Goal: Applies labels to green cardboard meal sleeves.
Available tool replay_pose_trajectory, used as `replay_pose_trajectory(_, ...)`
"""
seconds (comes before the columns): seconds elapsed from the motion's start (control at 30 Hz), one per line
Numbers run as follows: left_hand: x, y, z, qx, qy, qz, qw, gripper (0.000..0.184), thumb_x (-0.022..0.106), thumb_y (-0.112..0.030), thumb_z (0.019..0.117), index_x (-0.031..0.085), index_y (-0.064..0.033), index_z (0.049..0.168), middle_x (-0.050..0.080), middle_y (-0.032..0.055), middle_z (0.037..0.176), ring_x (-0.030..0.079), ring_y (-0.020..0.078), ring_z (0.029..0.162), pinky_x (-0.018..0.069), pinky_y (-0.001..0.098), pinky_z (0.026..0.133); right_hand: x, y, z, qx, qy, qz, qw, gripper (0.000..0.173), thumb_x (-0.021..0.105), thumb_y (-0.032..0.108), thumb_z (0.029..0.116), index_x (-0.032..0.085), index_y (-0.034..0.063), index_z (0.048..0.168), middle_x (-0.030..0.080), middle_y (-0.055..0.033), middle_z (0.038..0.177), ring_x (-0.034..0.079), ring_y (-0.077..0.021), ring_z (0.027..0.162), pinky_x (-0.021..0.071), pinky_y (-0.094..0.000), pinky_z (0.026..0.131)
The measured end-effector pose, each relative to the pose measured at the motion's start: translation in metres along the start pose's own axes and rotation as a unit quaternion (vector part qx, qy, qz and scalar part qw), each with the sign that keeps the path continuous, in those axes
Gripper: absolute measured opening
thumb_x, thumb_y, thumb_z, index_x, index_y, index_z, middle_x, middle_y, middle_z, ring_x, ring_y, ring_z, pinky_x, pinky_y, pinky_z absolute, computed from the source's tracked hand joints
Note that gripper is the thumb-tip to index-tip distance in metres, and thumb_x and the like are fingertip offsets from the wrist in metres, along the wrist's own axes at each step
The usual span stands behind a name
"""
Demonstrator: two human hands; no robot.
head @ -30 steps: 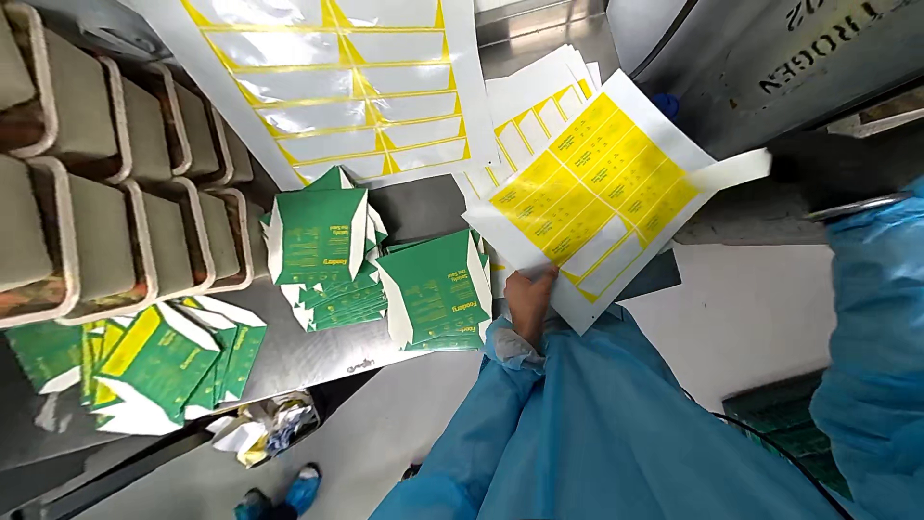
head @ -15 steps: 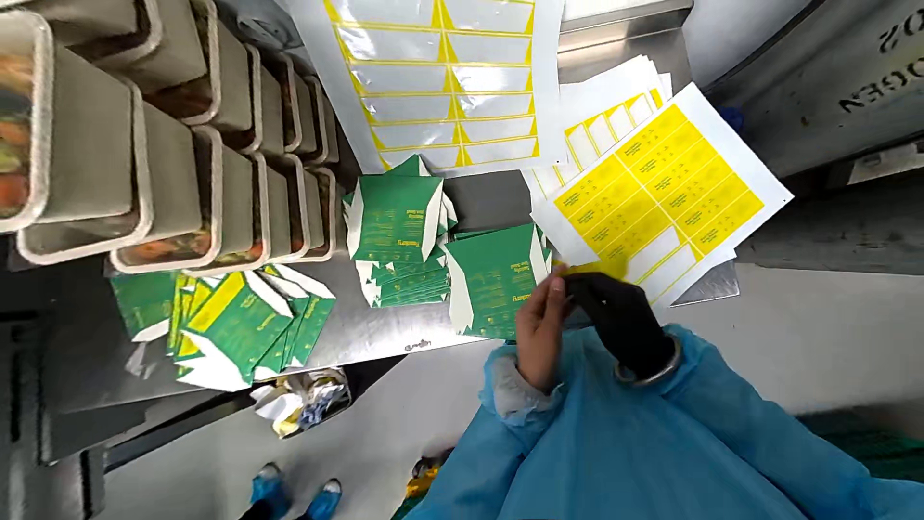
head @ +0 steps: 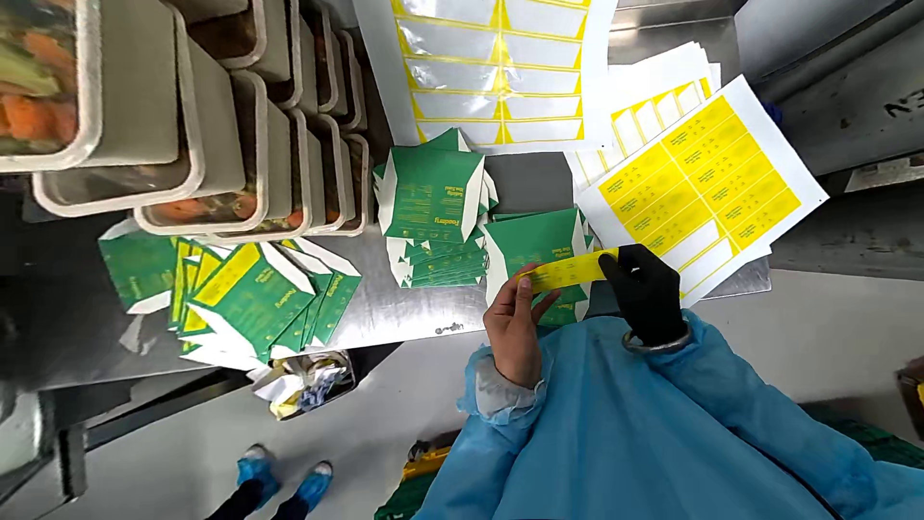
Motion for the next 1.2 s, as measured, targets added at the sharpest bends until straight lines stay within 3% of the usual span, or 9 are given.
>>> replay_pose_trajectory(0.2, -0.019, 0.003, 0.018, 0.124, -0.059, 0.185, 0.973, 0.028, 0.063, -0.026, 0.1033, 0.072, -0.018, 0.128, 0.054, 0.0009, 0.146, 0.056, 0.0224, 0.13, 0.0569, 0.0451, 0.099, 0.013, 0.008, 0.008, -0.035, 0.007, -0.006, 0.999, 0.015, 0.071, 0.03, 0.0957, 0.074, 0.0158, 0.093, 0.07, 0.003, 0.082, 0.063, -0.0087, 0.069, 0.0532, -0.0289, 0.059)
replay_pose_trajectory(0.27, -0.025, 0.005, 0.031, 0.18, -0.083, 0.259, 0.945, 0.025, 0.065, -0.03, 0.1023, 0.073, -0.0206, 0.124, 0.06, 0.0015, 0.135, 0.061, 0.0173, 0.118, 0.0576, 0.0359, 0.093, 0.021, 0.004, 0.024, -0.033, 0.017, -0.018, 0.999, 0.02, 0.071, 0.034, 0.0945, 0.076, 0.0153, 0.091, 0.072, 0.003, 0.08, 0.065, -0.0096, 0.069, 0.0548, -0.0321, 0.062)
replay_pose_trajectory(0.37, -0.027, 0.016, 0.064, 0.2, -0.116, 0.306, 0.924, 0.03, 0.066, -0.024, 0.1019, 0.07, -0.0133, 0.13, 0.069, 0.0062, 0.111, 0.066, 0.0142, 0.092, 0.0562, 0.0306, 0.079, 0.042, -0.004, 0.051, 0.024, 0.062, -0.027, 0.997, 0.028, 0.071, 0.038, 0.0943, 0.076, 0.0118, 0.091, 0.072, -0.0023, 0.08, 0.067, -0.0168, 0.07, 0.0552, -0.0431, 0.066)
replay_pose_trajectory(0.43, -0.028, 0.025, 0.083, 0.17, -0.146, 0.295, 0.929, 0.055, 0.071, -0.023, 0.0984, 0.051, -0.0087, 0.147, 0.069, 0.0089, 0.1, 0.066, 0.0152, 0.079, 0.0575, 0.0316, 0.071, 0.058, -0.014, 0.068, 0.087, 0.094, -0.037, 0.991, 0.03, 0.071, 0.041, 0.0934, 0.077, 0.0114, 0.094, 0.074, -0.0054, 0.084, 0.07, -0.0219, 0.077, 0.056, -0.0515, 0.073)
replay_pose_trajectory(0.5, -0.03, 0.034, 0.095, 0.15, -0.167, 0.286, 0.932, 0.07, 0.075, -0.021, 0.0958, 0.037, -0.01, 0.153, 0.069, 0.0085, 0.096, 0.067, 0.0155, 0.075, 0.0591, 0.0326, 0.068, 0.074, -0.028, 0.082, 0.125, 0.113, -0.047, 0.985, 0.031, 0.071, 0.043, 0.0928, 0.078, 0.0129, 0.096, 0.075, -0.0061, 0.088, 0.071, -0.0241, 0.084, 0.0553, -0.0552, 0.077)
replay_pose_trajectory(0.67, -0.027, 0.043, 0.103, 0.196, -0.196, 0.357, 0.892, 0.042, 0.072, -0.029, 0.098, 0.048, -0.0074, 0.126, 0.068, 0.0048, 0.094, 0.066, 0.0132, 0.076, 0.0574, 0.0311, 0.067, 0.094, -0.045, 0.09, 0.139, 0.112, -0.061, 0.982, 0.032, 0.07, 0.047, 0.0926, 0.078, 0.0159, 0.095, 0.076, -0.0044, 0.088, 0.072, -0.0237, 0.086, 0.0553, -0.0552, 0.078)
replay_pose_trajectory(0.8, -0.022, 0.042, 0.121, 0.179, -0.255, 0.356, 0.881, 0.033, 0.082, -0.019, 0.0893, 0.055, -0.0054, 0.104, 0.071, 0.0034, 0.088, 0.068, 0.0123, 0.076, 0.0571, 0.033, 0.072, 0.097, -0.047, 0.088, 0.138, 0.1, -0.059, 0.984, 0.033, 0.07, 0.046, 0.0933, 0.078, 0.0137, 0.095, 0.075, -0.0063, 0.089, 0.071, -0.0253, 0.086, 0.0544, -0.0554, 0.078)
replay_pose_trajectory(0.97, -0.02, 0.043, 0.125, 0.137, -0.275, 0.403, 0.862, 0.029, 0.079, -0.026, 0.0918, 0.059, -0.006, 0.099, 0.065, 0.0036, 0.08, 0.062, 0.0176, 0.07, 0.0523, 0.0406, 0.067, 0.099, -0.047, 0.09, 0.155, 0.104, -0.061, 0.981, 0.032, 0.07, 0.048, 0.0922, 0.078, 0.0168, 0.095, 0.076, -0.0041, 0.088, 0.072, -0.0233, 0.086, 0.0552, -0.0548, 0.078)
replay_pose_trajectory(1.2, -0.016, 0.048, 0.124, 0.15, -0.318, 0.404, 0.844, 0.035, 0.082, -0.026, 0.0885, 0.057, -0.0086, 0.104, 0.07, 0.0003, 0.081, 0.067, 0.0128, 0.071, 0.0556, 0.0362, 0.068, 0.105, -0.05, 0.085, 0.119, 0.071, -0.088, 0.986, 0.034, 0.071, 0.048, 0.0908, 0.077, 0.0147, 0.094, 0.075, -0.0052, 0.088, 0.072, -0.0252, 0.086, 0.0559, -0.0537, 0.077)
Point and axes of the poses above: each hand's wrist, its own z-axis towards the middle knuckle, its own x-axis out of the palm, y = z × x, the point moved 3 cm from there along z, towards the middle knuckle
